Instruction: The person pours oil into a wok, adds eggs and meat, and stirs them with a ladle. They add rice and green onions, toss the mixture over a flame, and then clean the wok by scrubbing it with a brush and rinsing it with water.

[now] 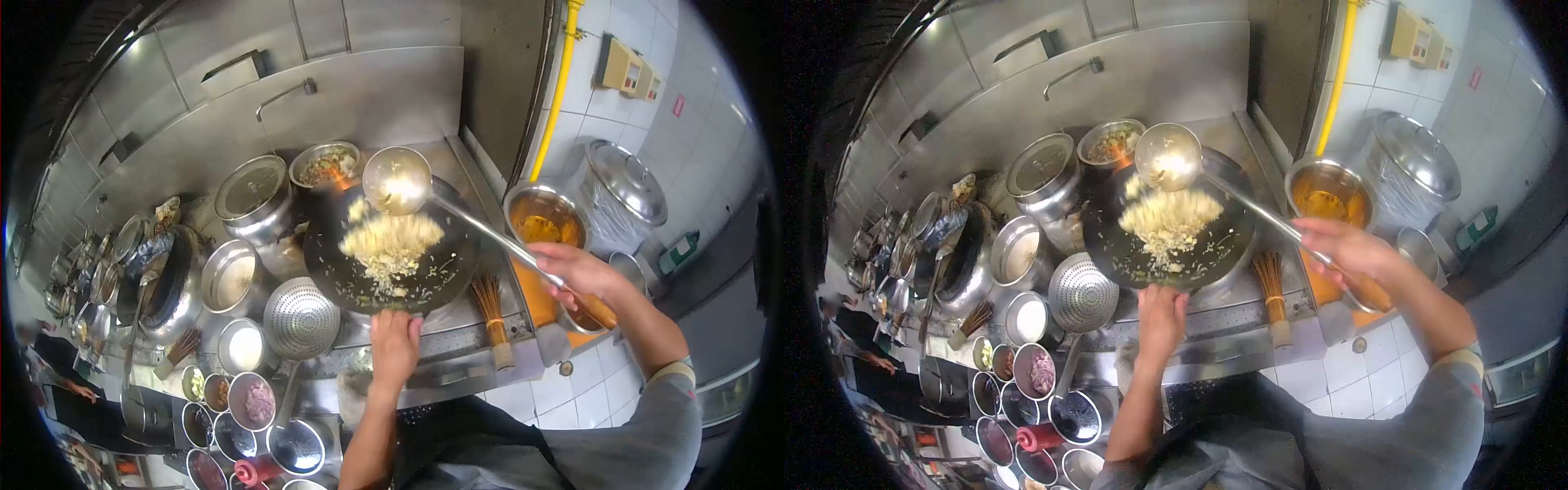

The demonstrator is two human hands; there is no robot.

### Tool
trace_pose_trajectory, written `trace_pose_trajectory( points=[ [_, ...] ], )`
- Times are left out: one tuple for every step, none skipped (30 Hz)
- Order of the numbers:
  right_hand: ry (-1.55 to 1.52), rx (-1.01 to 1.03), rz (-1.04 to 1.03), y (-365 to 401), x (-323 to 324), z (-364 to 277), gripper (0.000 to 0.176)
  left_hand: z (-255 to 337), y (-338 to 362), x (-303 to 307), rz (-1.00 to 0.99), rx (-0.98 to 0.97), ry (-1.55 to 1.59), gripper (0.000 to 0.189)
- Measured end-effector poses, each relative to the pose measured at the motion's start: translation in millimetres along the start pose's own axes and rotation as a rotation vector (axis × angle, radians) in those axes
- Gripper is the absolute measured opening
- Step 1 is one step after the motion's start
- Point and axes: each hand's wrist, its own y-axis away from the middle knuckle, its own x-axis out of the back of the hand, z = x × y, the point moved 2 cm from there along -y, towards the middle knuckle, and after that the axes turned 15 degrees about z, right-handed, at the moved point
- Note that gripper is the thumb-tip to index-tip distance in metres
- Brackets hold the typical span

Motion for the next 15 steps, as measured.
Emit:
trace_pose_trajectory(
  points=[
    [-0.179, -0.071, -0.078, -5.6, -3.0, -1.1, 0.046, -7.9, -4.5, -7.4, 0.013, 0.008, -0.015, 0.015],
    [-0.286, -0.112, -0.194, -28.1, -8.5, 9.3, 0.044, -13.0, -7.5, -12.8, 0.013, 0.004, -0.015, 0.015],
    [-0.393, -0.155, -0.308, -58.0, -15.5, 26.1, 0.043, -16.8, -8.9, -19.5, -0.036, 0.028, -0.045, 0.016],
    [-0.308, -0.219, -0.218, -84.2, -31.9, 40.5, 0.042, -18.6, -9.5, -24.9, -0.086, 0.055, -0.075, 0.017],
    [-0.217, -0.285, -0.133, -100.4, -51.1, 44.9, 0.042, -16.0, -10.4, -24.4, -0.087, 0.060, -0.074, 0.017],
    [-0.217, -0.295, -0.139, -102.2, -62.6, 35.5, 0.042, -10.0, -10.9, -16.0, -0.013, 0.041, -0.084, 0.019],
    [0.134, -0.054, -0.070, -102.2, -68.2, 20.7, 0.042, -2.9, -10.4, -6.2, 0.056, 0.024, -0.095, 0.020],
    [0.486, 0.194, -0.002, -97.9, -68.0, 8.9, 0.043, 2.8, -7.5, 6.8, 0.047, 0.034, -0.099, 0.020],
    [0.485, 0.189, -0.009, -84.6, -56.9, 4.2, 0.043, 7.5, -4.4, 24.2, 0.053, 0.033, -0.114, 0.021],
    [0.423, 0.136, -0.056, -66.9, -39.5, 1.1, 0.043, 10.9, -4.3, 36.6, 0.059, 0.028, -0.129, 0.021],
    [0.362, 0.087, -0.103, -59.4, -27.7, 2.6, 0.043, 14.0, -7.5, 42.7, 0.057, 0.030, -0.135, 0.021],
    [0.364, 0.088, -0.105, -69.5, -20.6, 12.2, 0.043, 18.5, -11.0, 45.7, 0.062, 0.009, -0.125, 0.020],
    [0.212, -0.082, -0.165, -82.7, -15.3, 32.0, 0.044, 23.8, -9.9, 45.4, 0.058, -0.007, -0.109, 0.018],
    [0.051, -0.258, -0.221, -85.6, -13.0, 49.2, 0.045, 19.5, -10.3, 31.5, 0.042, -0.002, -0.105, 0.018],
    [0.045, -0.262, -0.216, -86.0, -19.1, 45.2, 0.045, 6.7, -16.7, 3.5, -0.031, 0.016, -0.096, 0.019]
  ],
)
